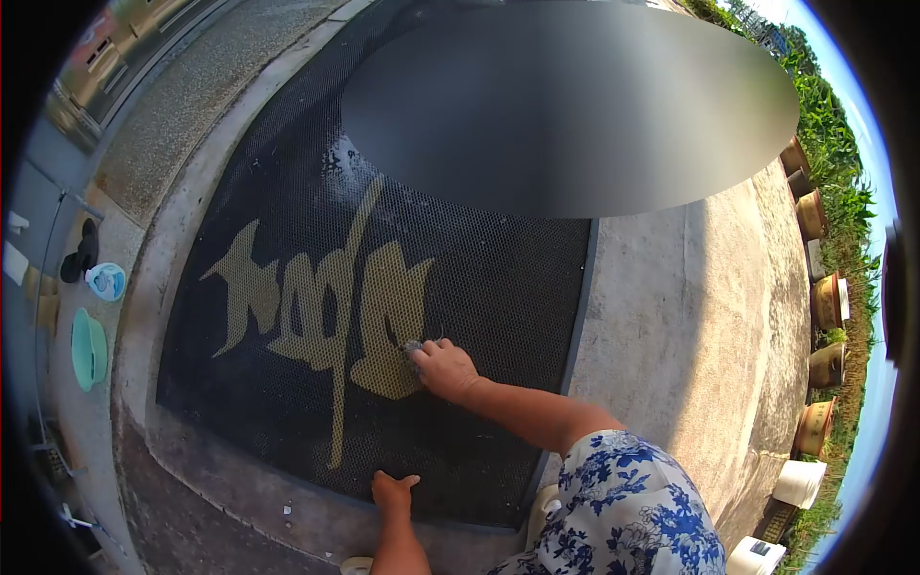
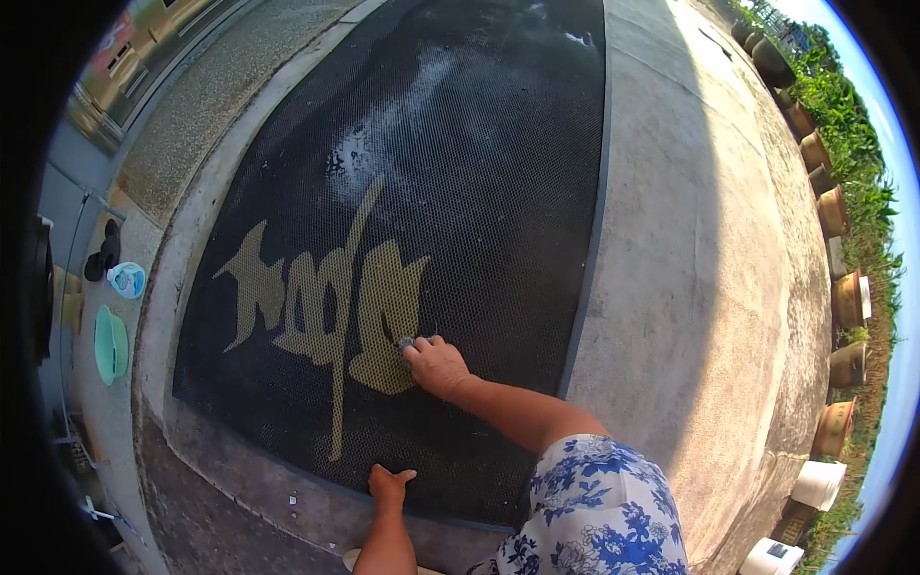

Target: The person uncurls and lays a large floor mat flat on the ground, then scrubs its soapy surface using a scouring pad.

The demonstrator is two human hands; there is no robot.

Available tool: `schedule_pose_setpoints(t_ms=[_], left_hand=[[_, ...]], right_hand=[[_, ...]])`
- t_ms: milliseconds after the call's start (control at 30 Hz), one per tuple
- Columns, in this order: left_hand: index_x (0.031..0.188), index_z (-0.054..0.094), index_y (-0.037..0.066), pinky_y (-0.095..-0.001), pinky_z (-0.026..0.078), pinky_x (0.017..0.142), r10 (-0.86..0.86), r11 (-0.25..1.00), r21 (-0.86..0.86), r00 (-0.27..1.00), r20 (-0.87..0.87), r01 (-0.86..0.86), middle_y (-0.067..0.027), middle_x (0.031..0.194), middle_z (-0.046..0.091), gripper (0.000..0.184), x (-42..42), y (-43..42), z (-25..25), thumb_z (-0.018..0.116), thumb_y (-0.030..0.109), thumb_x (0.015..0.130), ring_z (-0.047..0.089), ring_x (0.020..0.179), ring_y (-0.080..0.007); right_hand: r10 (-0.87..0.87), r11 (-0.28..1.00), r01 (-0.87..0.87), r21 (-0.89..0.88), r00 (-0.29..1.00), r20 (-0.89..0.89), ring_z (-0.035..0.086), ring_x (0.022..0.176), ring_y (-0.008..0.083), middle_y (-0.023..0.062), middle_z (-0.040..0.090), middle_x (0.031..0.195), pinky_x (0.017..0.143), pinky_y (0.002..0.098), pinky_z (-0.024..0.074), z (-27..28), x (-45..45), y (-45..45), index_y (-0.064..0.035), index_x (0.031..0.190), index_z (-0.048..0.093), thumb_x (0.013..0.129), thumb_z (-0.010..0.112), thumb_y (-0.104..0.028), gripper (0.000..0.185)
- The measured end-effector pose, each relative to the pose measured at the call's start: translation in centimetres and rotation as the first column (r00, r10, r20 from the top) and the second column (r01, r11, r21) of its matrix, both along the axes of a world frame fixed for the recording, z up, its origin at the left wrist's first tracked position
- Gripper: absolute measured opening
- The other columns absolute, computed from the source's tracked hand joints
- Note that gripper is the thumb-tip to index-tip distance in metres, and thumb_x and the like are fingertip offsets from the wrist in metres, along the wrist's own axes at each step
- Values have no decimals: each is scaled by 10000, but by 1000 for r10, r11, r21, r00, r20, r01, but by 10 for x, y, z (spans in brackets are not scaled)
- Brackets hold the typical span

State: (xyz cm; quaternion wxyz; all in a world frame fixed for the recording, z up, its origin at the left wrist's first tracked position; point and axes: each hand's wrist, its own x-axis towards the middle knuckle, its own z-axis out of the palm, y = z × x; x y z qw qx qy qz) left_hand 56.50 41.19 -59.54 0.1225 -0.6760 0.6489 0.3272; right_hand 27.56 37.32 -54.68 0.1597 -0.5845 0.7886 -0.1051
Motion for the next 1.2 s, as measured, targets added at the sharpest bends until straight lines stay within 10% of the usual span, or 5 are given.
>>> schedule_pose_setpoints(t_ms=[133,333,700,1000,1200], left_hand=[[824,549,-34,-460,506,778,10,1000,24,1000,29,-11,-235,862,650,535,-4,-5,5,920,244,558,649,831,-396],[859,545,-35,-446,510,786,3,999,51,998,69,-7,-224,890,650,533,-5,-4,6,913,230,580,653,840,-379],[1016,554,-71,-457,516,843,3,974,225,993,120,-30,-258,1037,618,625,-18,-14,25,887,272,613,624,969,-402],[885,549,-38,-435,517,777,-29,990,143,991,133,10,-222,884,642,561,-16,-11,22,906,277,588,652,828,-374],[1027,559,-69,-460,520,838,19,965,255,986,163,-61,-255,1053,624,632,-21,-16,25,892,269,609,626,971,-405]], right_hand=[[376,924,-379,-43,924,-75,572,853,267,93,550,936,704,381,505,-13,1,9,-113,998,588,803,622,-161,204],[-746,661,748,-50,649,-152,596,940,365,132,557,1014,775,440,547,-11,-174,-44,-107,1037,556,843,609,-187,216],[316,924,-353,-151,923,-221,584,811,257,87,566,910,666,366,523,-25,-39,-24,-118,994,586,777,650,-163,231],[-623,780,610,-141,779,-73,594,962,317,105,576,1065,779,422,545,-20,-126,-86,-136,1153,571,831,658,-201,340],[391,918,-395,-26,916,-93,571,830,248,67,552,915,736,368,521,-16,-1,-3,-136,1029,585,777,692,-206,282]])
